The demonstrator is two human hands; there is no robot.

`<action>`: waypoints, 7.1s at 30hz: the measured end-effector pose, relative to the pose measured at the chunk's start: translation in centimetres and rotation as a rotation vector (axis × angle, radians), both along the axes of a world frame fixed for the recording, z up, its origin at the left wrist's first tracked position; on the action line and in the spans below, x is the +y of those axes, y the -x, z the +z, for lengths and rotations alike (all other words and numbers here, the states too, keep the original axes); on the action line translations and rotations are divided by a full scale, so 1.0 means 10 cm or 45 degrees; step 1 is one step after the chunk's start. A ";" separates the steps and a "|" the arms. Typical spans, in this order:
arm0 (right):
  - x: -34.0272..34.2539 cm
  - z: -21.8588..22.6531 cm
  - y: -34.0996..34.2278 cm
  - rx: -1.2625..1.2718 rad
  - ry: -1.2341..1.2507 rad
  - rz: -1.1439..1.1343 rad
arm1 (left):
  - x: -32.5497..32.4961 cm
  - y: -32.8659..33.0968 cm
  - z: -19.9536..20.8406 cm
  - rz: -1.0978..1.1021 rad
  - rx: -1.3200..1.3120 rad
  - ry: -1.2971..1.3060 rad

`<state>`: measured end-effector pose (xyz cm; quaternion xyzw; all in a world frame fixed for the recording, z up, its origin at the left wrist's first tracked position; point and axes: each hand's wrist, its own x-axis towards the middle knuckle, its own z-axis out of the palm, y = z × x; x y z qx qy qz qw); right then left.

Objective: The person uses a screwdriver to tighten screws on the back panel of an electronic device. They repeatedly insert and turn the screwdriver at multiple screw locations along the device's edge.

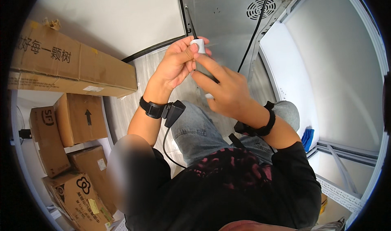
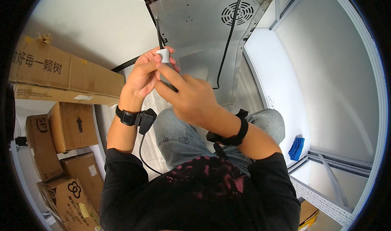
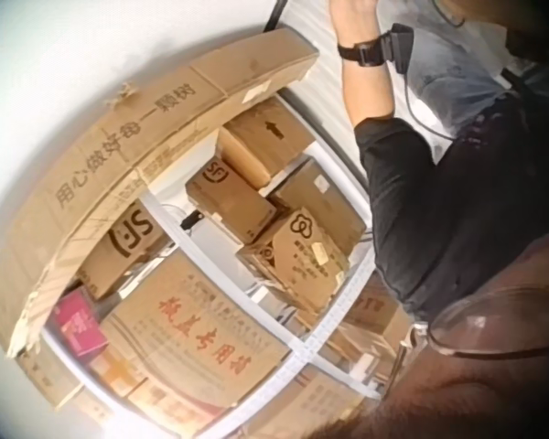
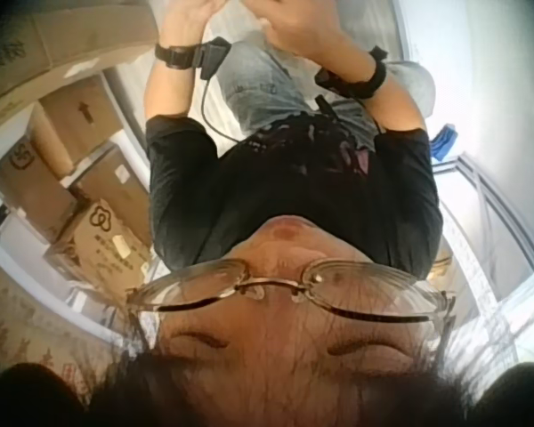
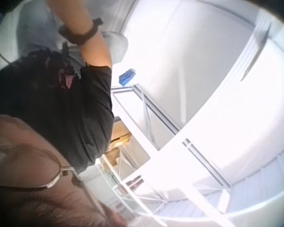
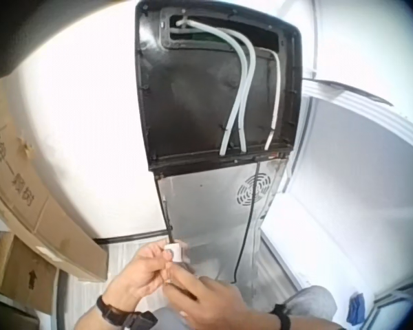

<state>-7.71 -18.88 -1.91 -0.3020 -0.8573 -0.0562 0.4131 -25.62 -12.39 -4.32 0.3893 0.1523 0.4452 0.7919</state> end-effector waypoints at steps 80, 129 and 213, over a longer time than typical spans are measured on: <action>0.14 -0.15 0.02 0.135 -0.340 0.155 | -0.07 -0.08 0.18 0.039 0.042 -0.018; 0.48 0.15 -0.23 0.078 -0.266 0.231 | -0.03 -0.08 0.20 0.028 0.105 0.011; -0.09 0.19 0.17 1.192 1.980 0.096 | -0.05 -0.06 0.11 0.101 0.146 -0.030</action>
